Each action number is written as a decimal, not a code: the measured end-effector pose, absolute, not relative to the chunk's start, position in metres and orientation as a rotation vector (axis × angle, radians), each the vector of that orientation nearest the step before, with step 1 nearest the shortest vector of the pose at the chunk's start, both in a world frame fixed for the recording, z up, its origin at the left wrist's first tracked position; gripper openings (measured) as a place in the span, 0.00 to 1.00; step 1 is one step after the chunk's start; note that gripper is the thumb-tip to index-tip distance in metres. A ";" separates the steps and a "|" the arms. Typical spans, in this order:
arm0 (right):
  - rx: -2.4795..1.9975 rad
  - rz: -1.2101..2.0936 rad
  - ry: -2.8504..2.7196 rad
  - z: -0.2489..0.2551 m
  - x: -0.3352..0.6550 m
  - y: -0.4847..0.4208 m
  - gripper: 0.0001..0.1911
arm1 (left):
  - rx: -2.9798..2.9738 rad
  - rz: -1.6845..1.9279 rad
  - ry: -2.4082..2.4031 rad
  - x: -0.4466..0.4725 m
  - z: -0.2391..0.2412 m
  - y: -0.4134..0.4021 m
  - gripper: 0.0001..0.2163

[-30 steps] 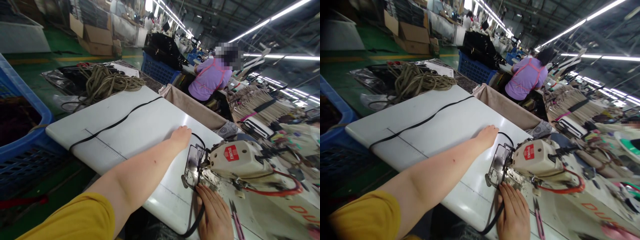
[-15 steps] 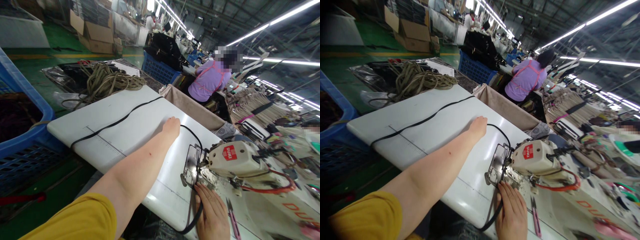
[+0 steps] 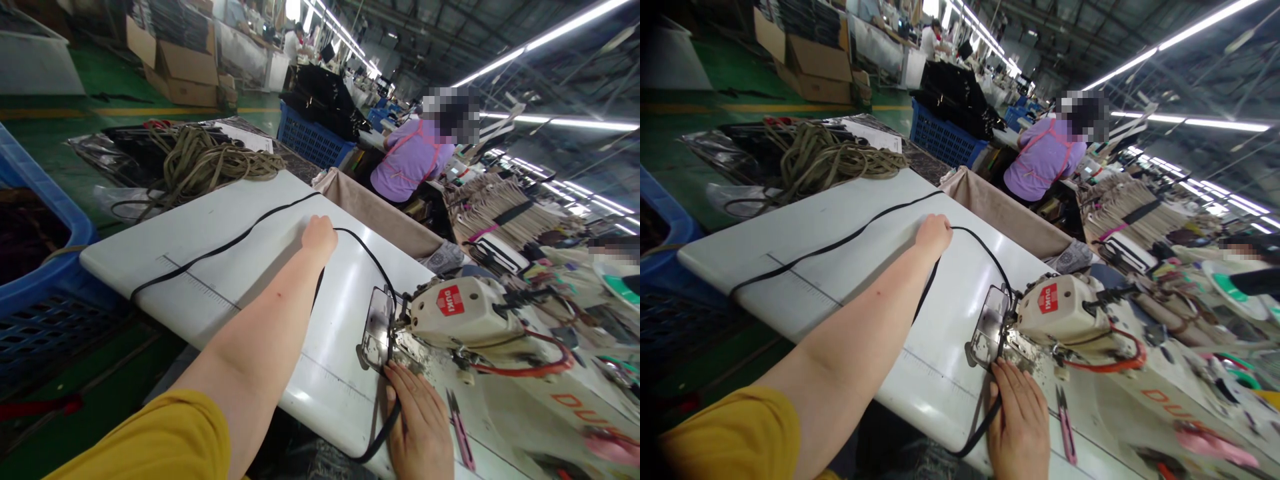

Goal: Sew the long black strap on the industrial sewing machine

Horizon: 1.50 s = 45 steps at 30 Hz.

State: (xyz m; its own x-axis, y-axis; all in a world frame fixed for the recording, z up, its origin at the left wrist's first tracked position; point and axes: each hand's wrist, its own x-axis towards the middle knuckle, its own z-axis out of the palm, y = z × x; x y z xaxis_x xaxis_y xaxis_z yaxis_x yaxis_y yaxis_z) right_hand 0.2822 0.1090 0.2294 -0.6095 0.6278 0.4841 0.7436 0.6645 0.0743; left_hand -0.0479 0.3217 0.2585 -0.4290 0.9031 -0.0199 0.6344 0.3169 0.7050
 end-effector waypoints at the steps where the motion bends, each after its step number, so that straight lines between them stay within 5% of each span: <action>1: -1.072 -0.374 -2.461 0.230 0.282 0.109 0.17 | 1.360 0.903 2.171 -0.047 0.259 0.322 0.14; 25: -1.069 -0.383 -2.422 0.227 0.282 0.109 0.16 | 1.710 0.785 2.138 -0.030 0.255 0.321 0.16; 36: -1.085 -0.322 -2.414 0.230 0.279 0.106 0.16 | 2.491 0.645 1.312 0.042 0.241 0.302 0.20; 45: -1.115 -0.316 -2.399 0.235 0.275 0.104 0.14 | 2.610 0.526 1.151 0.054 0.230 0.302 0.20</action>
State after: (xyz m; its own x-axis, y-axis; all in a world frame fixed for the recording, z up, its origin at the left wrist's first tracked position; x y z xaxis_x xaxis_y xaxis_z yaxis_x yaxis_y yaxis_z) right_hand 0.2748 0.1036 0.2351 -0.5575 0.6573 0.5070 0.7661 0.6426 0.0093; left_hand 0.0543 0.3020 0.2297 0.6249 0.7471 0.2267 0.6603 -0.6607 0.3570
